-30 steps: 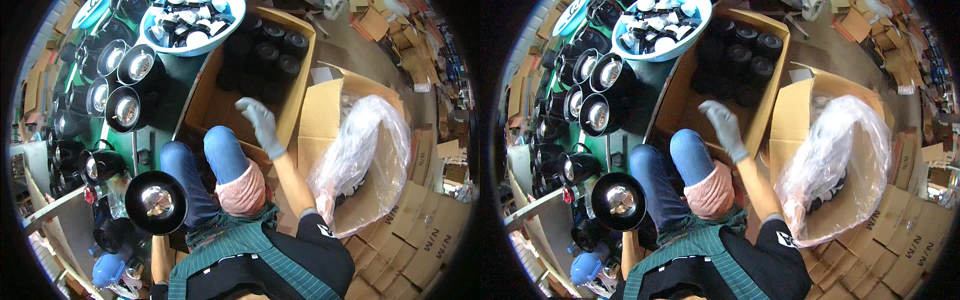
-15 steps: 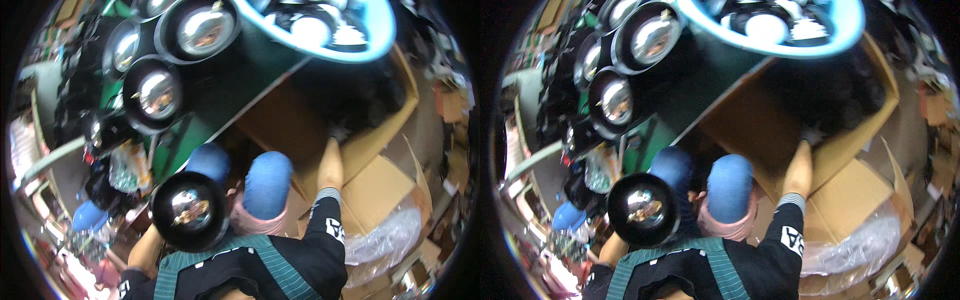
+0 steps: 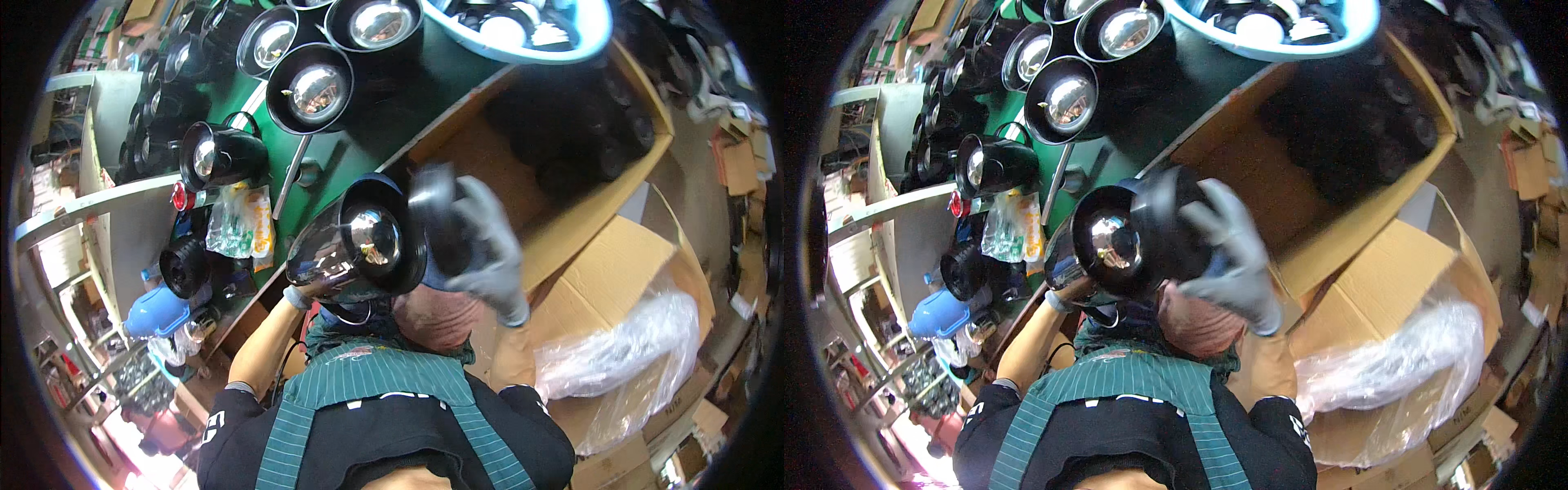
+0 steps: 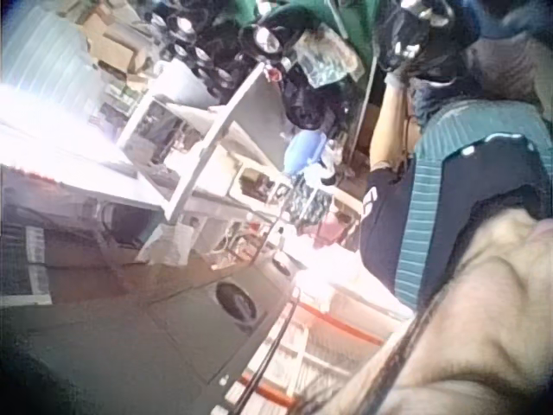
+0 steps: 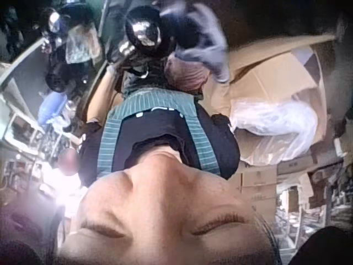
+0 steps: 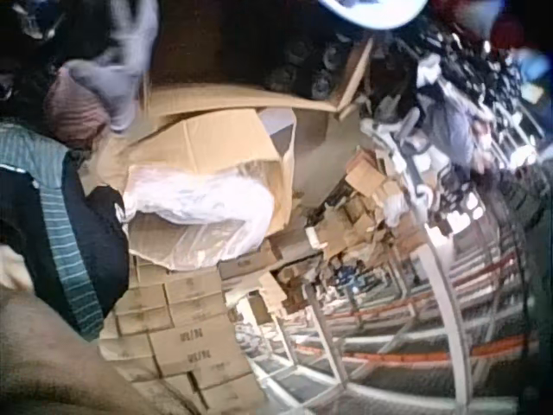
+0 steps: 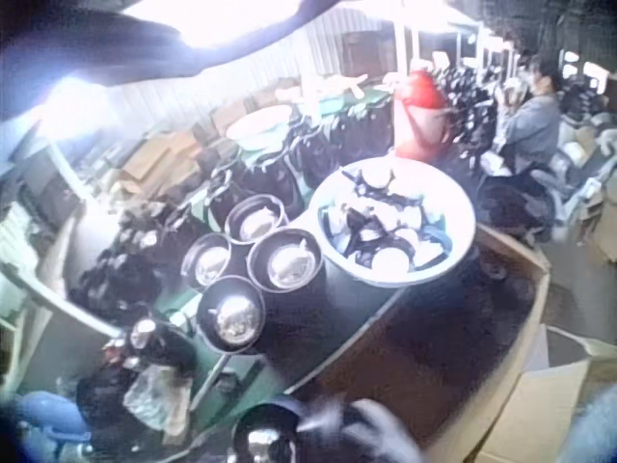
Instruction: The person sits on the floor and repeatedly picks up black cylindrical kitchenware items from a cardboard box. They insert a metal rod into the opening of each item, then place the assembled unit on a green table. The process is repeated for multiple items.
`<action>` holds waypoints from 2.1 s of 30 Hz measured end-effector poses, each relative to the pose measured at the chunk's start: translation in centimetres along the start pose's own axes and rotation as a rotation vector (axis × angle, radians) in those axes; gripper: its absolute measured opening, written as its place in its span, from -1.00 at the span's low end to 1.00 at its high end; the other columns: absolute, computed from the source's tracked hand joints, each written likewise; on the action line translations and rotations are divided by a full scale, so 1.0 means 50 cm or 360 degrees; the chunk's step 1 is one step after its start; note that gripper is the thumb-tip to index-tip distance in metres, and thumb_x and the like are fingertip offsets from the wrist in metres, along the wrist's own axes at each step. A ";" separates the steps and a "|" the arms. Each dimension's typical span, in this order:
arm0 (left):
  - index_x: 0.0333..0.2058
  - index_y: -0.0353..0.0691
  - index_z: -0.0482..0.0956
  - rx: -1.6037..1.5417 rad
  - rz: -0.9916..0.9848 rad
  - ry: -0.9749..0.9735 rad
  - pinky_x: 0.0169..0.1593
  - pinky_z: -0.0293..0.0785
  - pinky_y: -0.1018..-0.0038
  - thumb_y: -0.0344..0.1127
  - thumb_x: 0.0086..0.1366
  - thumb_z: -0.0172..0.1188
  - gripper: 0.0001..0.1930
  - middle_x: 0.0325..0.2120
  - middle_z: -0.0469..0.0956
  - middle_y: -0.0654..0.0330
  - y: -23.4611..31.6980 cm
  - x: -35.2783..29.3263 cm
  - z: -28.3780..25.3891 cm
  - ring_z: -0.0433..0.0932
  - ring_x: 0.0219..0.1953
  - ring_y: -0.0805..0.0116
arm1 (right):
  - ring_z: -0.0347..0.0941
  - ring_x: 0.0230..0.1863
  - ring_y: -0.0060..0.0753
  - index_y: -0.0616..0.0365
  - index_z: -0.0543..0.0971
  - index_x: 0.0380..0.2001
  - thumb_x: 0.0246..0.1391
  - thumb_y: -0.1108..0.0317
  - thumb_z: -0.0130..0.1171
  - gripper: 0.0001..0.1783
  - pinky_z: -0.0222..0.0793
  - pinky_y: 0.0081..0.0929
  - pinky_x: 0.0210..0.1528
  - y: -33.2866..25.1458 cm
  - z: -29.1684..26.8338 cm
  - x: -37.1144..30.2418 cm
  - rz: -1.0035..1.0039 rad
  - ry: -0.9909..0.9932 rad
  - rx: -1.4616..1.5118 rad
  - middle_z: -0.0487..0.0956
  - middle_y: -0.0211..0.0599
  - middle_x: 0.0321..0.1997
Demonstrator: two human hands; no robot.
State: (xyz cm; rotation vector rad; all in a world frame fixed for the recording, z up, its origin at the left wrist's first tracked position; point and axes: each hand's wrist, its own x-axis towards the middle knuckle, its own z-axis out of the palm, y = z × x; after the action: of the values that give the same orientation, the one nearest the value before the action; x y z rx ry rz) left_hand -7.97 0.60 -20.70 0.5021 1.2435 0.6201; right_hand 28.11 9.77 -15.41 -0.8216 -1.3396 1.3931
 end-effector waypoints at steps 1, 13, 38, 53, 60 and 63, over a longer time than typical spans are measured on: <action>0.46 -0.29 0.36 0.0037 0.0025 -0.0056 0.49 0.37 0.16 -0.22 0.62 0.11 -0.46 0.42 0.44 -0.02 0.006 0.007 0.004 0.47 0.39 0.10 | 0.15 0.64 0.13 0.07 0.62 0.37 -0.25 0.00 0.77 0.05 0.12 -0.05 0.62 -0.035 0.013 0.000 -0.0062 -0.0205 -0.0271 0.24 0.08 0.65; 0.48 -0.27 0.33 0.0541 0.0224 -0.0733 0.50 0.37 0.12 -0.19 0.64 0.07 -0.45 0.44 0.41 -0.03 0.011 -0.026 -0.026 0.47 0.40 0.08 | 0.17 0.64 0.26 -0.15 0.68 0.33 -0.35 0.17 0.79 0.01 0.11 0.01 0.60 -0.135 0.117 -0.154 -0.0251 -0.0288 -0.0601 0.21 0.19 0.65; 0.19 -0.51 0.60 0.0305 0.1250 -0.0123 0.22 0.59 0.22 0.35 0.42 0.03 -0.13 0.07 0.71 -0.07 0.104 -0.193 -0.035 0.71 0.08 0.17 | -0.09 0.73 0.21 0.24 -0.16 0.69 0.42 -0.55 -0.24 0.20 -0.18 -0.09 0.70 -0.168 0.224 -0.159 -0.0336 -0.0131 -0.0827 -0.07 0.19 0.76; 0.22 -0.37 0.62 -0.0382 0.0621 -0.0322 0.19 0.64 0.23 0.28 0.47 0.10 -0.25 0.02 0.76 0.00 -0.033 -0.113 -0.146 0.72 0.09 0.20 | -0.09 0.73 0.26 0.33 -0.03 0.66 0.46 -0.42 -0.09 0.13 -0.22 -0.03 0.71 -0.165 0.233 -0.159 -0.0707 -0.0332 -0.0843 -0.01 0.30 0.72; -0.01 -0.36 0.78 0.1342 0.1837 0.0419 0.01 0.66 0.32 -0.20 0.30 0.28 -0.60 -0.18 0.81 0.01 0.144 -0.257 0.025 0.80 -0.13 0.15 | 0.44 0.40 -0.16 0.41 0.29 0.51 0.62 0.34 -0.35 -0.43 0.18 -0.28 0.55 -0.173 0.231 -0.130 0.0107 -0.0022 -0.0413 0.56 -0.02 0.35; 0.03 -0.31 0.76 0.1362 0.1779 0.0399 0.02 0.68 0.29 -0.32 0.19 0.39 -0.59 -0.17 0.80 -0.01 0.120 -0.256 0.056 0.80 -0.13 0.12 | 0.56 0.25 0.13 0.28 0.40 0.44 0.55 0.46 -0.29 -0.48 0.38 -0.20 0.42 -0.108 0.150 -0.132 0.0030 -0.0279 -0.0801 0.60 0.19 0.23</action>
State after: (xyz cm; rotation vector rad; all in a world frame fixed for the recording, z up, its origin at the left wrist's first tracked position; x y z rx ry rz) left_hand -8.76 -3.72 -6.98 1.9540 1.3733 1.0742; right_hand 23.94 0.70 -10.04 -1.0564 -1.8638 1.1740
